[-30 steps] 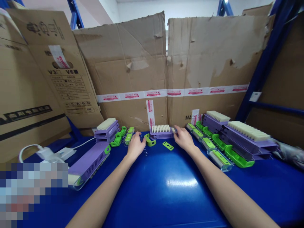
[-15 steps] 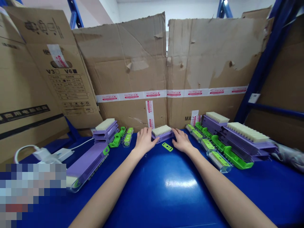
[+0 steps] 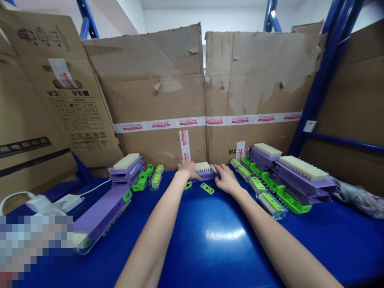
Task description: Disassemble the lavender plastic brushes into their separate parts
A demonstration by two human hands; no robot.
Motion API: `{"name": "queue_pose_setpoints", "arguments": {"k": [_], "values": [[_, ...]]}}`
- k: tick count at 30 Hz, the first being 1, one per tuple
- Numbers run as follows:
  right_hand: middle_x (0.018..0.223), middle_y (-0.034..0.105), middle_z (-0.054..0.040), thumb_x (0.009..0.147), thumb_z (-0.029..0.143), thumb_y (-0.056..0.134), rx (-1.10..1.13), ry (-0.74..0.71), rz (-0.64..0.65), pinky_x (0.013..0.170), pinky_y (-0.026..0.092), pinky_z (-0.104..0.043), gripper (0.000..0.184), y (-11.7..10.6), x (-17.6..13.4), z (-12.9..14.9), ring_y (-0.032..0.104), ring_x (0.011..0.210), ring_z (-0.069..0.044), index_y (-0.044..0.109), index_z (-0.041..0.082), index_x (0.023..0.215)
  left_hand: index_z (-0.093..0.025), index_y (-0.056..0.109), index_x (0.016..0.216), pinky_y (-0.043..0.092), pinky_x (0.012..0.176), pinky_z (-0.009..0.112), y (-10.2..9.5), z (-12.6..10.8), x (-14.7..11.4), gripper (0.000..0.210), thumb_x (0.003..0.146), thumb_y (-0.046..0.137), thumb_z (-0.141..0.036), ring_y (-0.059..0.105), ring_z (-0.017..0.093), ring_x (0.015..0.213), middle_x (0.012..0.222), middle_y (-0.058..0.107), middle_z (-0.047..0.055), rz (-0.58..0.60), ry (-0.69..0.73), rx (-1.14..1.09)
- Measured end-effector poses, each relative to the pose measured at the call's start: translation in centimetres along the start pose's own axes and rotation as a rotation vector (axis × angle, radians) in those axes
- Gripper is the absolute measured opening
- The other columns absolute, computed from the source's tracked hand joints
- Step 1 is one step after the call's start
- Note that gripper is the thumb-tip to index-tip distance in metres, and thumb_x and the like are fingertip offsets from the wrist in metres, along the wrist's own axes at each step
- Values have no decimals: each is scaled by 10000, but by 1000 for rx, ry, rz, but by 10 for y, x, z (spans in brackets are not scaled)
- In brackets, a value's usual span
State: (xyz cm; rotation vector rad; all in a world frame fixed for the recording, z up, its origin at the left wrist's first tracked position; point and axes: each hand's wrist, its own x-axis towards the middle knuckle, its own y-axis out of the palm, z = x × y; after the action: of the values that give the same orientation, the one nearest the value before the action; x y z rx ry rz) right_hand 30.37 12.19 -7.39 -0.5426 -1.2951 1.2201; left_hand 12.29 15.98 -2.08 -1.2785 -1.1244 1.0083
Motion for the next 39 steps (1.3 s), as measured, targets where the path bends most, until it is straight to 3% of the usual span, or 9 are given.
{"name": "queue_pose_setpoints", "arguments": {"k": [8, 11, 14, 17, 23, 29, 31, 35, 39], "values": [[1145, 535, -109, 766, 137, 483, 96, -57, -38, 963, 384, -320, 531, 5, 0, -8, 481, 1111, -224, 491, 173, 1296, -172, 524, 1148, 423, 923, 401, 3, 4, 5, 728, 538, 797, -459, 544, 336, 1125, 1170, 604, 162, 1, 147, -66], [1183, 505, -112, 764, 143, 496, 151, -75, -49, 945, 411, -298, 579, 7, 1, -8, 511, 1088, -208, 441, 163, 1340, -135, 450, 1250, 402, 958, 387, -1, 6, 1, 783, 574, 786, -343, 476, 332, 1185, 1242, 535, 174, -155, 281, 5], [1370, 368, -163, 749, 192, 557, 124, -92, -109, 948, 422, -341, 729, 7, 2, -6, 482, 1168, -253, 303, 149, 1431, -113, 429, 1262, 360, 1000, 404, -6, 6, -9, 628, 675, 647, -158, 449, 306, 1173, 1205, 523, 156, -370, 468, 146], [1463, 277, -182, 736, 216, 593, 12, -144, -152, 937, 426, -402, 849, 4, 3, 0, 432, 1225, -308, 182, 158, 1477, -120, 436, 1236, 321, 1036, 433, -7, 9, -20, 555, 697, 565, -84, 459, 285, 1127, 1152, 530, 137, -493, 599, 231], [1328, 468, -181, 728, 140, 550, -180, -232, -196, 846, 456, -438, 848, 1, 4, 12, 512, 1072, -323, 158, 146, 1480, -105, 422, 1239, 387, 976, 457, 6, 26, -34, 575, 705, 627, -175, 489, 296, 1053, 1118, 536, 141, -662, 580, 229], [1366, 419, -174, 698, 69, 486, -45, -402, -282, 955, 425, -455, 905, 2, 9, 24, 454, 1182, -314, 56, 145, 1491, -108, 429, 1270, 366, 1024, 473, -2, 48, -41, 567, 721, 572, -96, 475, 296, 1099, 1176, 545, 158, -751, 570, 312], [1341, 431, -186, 711, 106, 503, -32, -340, -267, 935, 436, -450, 868, 0, 9, 23, 489, 1150, -324, 109, 138, 1484, -112, 451, 1260, 365, 1027, 470, -6, 59, -44, 526, 741, 526, -72, 474, 290, 1094, 1179, 547, 161, -797, 542, 329], [1219, 490, -191, 756, 296, 551, 65, -1, -262, 815, 474, -442, 816, -3, 8, 5, 598, 959, -321, 185, 140, 1468, -77, 464, 1245, 412, 960, 473, -6, 84, -51, 507, 751, 553, -151, 473, 319, 1064, 1157, 533, 195, -867, 432, 322], [1260, 485, -184, 770, 430, 566, 166, 118, -244, 886, 427, -430, 863, -2, 5, -9, 542, 1090, -319, 158, 146, 1475, -64, 478, 1200, 417, 954, 465, 5, 98, -57, 499, 726, 579, -183, 479, 318, 1032, 1108, 530, 197, -862, 447, 316]]}}
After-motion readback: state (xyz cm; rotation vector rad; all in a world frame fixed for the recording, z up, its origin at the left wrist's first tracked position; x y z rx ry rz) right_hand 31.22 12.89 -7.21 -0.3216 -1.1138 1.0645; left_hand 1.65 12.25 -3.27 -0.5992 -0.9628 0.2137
